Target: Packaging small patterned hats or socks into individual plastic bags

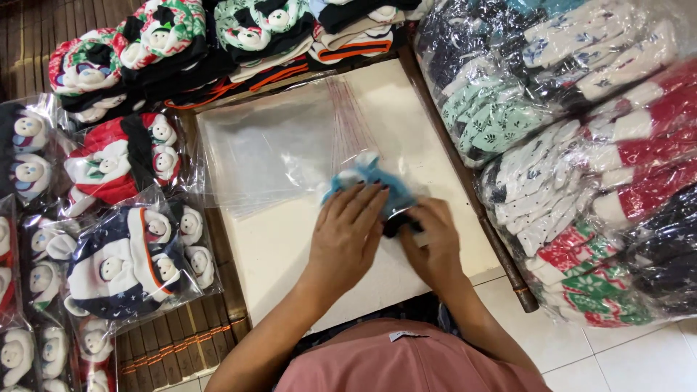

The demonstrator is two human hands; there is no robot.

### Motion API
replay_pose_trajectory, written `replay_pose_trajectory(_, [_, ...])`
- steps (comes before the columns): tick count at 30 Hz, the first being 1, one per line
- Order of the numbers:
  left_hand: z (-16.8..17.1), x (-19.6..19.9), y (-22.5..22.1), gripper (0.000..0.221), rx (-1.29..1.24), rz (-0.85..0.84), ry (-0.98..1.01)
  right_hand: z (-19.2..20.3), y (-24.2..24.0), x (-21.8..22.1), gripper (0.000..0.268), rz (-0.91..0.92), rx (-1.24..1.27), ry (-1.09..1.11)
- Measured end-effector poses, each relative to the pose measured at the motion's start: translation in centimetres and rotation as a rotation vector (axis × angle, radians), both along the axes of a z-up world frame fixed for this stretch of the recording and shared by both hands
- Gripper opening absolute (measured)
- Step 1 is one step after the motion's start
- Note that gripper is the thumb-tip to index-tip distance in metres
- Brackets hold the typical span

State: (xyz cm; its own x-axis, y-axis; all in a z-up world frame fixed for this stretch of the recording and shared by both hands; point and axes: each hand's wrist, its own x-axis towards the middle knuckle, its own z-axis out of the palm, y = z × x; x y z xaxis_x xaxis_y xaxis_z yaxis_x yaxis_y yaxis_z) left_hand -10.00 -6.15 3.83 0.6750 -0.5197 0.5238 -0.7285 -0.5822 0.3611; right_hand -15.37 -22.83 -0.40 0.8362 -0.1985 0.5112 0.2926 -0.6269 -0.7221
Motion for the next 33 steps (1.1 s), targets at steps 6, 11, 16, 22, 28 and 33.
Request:
replay_pose_trajectory(6, [-1.1, -0.1, -0.7, 0.043, -0.018, 0.03, -0.039, 1.1, 2.4, -0.2, 0.018, -0.045, -0.072, -0.115])
replay_pose_trajectory(11, [-2.2, -1.2, -1.7, 0.044, -0.004, -0.017, -0.138, 0.2, 0.9, 0.2, 0.012, -0.098, -0.205, -0.199])
replay_pose_trajectory(16, [-3.9, -0.7, -1.4, 0.044, -0.018, -0.04, -0.199, -0.2, 1.4, -0.1, 0.014, -0.119, -0.409, -0.235])
replay_pose_trajectory(22, [-6.8, 0.0, 0.6, 0.068, -0.178, 0.087, -0.014, -0.9, 1.9, 1.0, 0.047, -0.187, -0.305, -0.071])
replay_pose_trajectory(28, [-6.3, 0.3, 3.2, 0.062, -0.278, 0.12, 0.162, -2.1, 1.1, -0.1, 0.055, -0.052, -0.131, -0.001])
replay_pose_trajectory(33, [-6.1, 0.2, 3.5, 0.05, -0.23, 0.144, 0.118, -3.5, -0.8, -0.3, 0.065, -0.172, -0.051, 0.264])
